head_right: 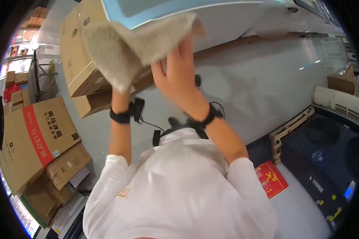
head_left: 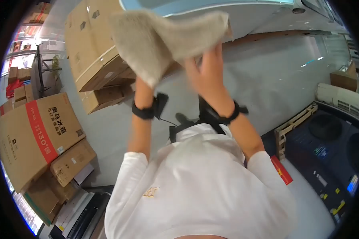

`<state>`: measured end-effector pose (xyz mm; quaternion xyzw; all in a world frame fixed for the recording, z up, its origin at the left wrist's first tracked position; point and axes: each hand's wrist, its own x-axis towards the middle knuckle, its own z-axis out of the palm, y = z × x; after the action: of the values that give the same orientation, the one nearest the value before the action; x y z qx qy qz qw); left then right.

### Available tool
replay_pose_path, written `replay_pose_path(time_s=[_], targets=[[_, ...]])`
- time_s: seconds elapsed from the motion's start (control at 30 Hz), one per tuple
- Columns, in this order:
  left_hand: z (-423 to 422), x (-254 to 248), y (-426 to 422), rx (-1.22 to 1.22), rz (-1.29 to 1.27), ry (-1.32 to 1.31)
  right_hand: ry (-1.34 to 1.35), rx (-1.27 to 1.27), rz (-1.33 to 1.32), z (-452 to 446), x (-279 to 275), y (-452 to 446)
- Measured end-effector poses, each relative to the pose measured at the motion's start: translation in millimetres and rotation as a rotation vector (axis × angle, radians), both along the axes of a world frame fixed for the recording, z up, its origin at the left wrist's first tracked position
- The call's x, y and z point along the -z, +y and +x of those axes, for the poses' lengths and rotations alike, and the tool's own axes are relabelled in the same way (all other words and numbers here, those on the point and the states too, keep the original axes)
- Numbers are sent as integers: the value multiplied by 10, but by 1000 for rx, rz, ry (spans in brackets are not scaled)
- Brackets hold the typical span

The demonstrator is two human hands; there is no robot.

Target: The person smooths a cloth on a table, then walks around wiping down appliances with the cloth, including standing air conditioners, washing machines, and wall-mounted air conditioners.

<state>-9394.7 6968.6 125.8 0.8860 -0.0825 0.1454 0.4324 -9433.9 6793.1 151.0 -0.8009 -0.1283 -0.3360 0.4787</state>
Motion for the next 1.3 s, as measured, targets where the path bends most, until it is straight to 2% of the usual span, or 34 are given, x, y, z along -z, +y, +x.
replay_pose_path(time_s=[0.07,0.13,0.17,0.23,0.27,0.4,0.5,0.6,0.7,0.8,0.83,0.93,1.0,1.1,1.2,1.23,1.3], targets=[[863,56,-245,-99,290,-182,-99,132,-75,886,147,-275],[1463,160,-380,-212,542,-246,-22,216,-331,1782,466,-474],[1622,267,-433,-246,646,-238,33,263,-458,1959,626,-567],[1759,427,-473,-268,746,-226,-39,160,-554,2125,789,-687],[1775,461,-475,-236,727,-229,-81,102,-607,2184,747,-746],[1446,393,-383,-181,689,-184,69,-36,-627,1921,544,-1082],[1384,246,-384,-167,594,-177,119,-21,-703,1988,560,-1414],[1638,28,-266,-221,900,12,100,42,-730,2369,667,-1496],[2355,14,24,-187,732,263,123,145,-730,2752,619,-1322],[2564,-322,-35,-220,448,285,223,233,-852,2816,448,-1006],[2674,-116,109,-252,545,170,181,192,-829,2808,448,-971],[2306,-343,-97,-387,575,351,129,61,-766,2507,497,-986],[2024,-45,-46,-330,807,222,195,-59,-736,2332,455,-1181],[1654,-61,-108,-184,741,19,288,-83,-800,2201,288,-1452],[1829,-123,122,-45,632,-79,334,-126,-935,2371,200,-1657],[1974,-133,253,41,655,24,385,-137,-986,2493,163,-1649],[2368,-383,201,9,645,441,488,-122,-1079,2792,26,-1591]])
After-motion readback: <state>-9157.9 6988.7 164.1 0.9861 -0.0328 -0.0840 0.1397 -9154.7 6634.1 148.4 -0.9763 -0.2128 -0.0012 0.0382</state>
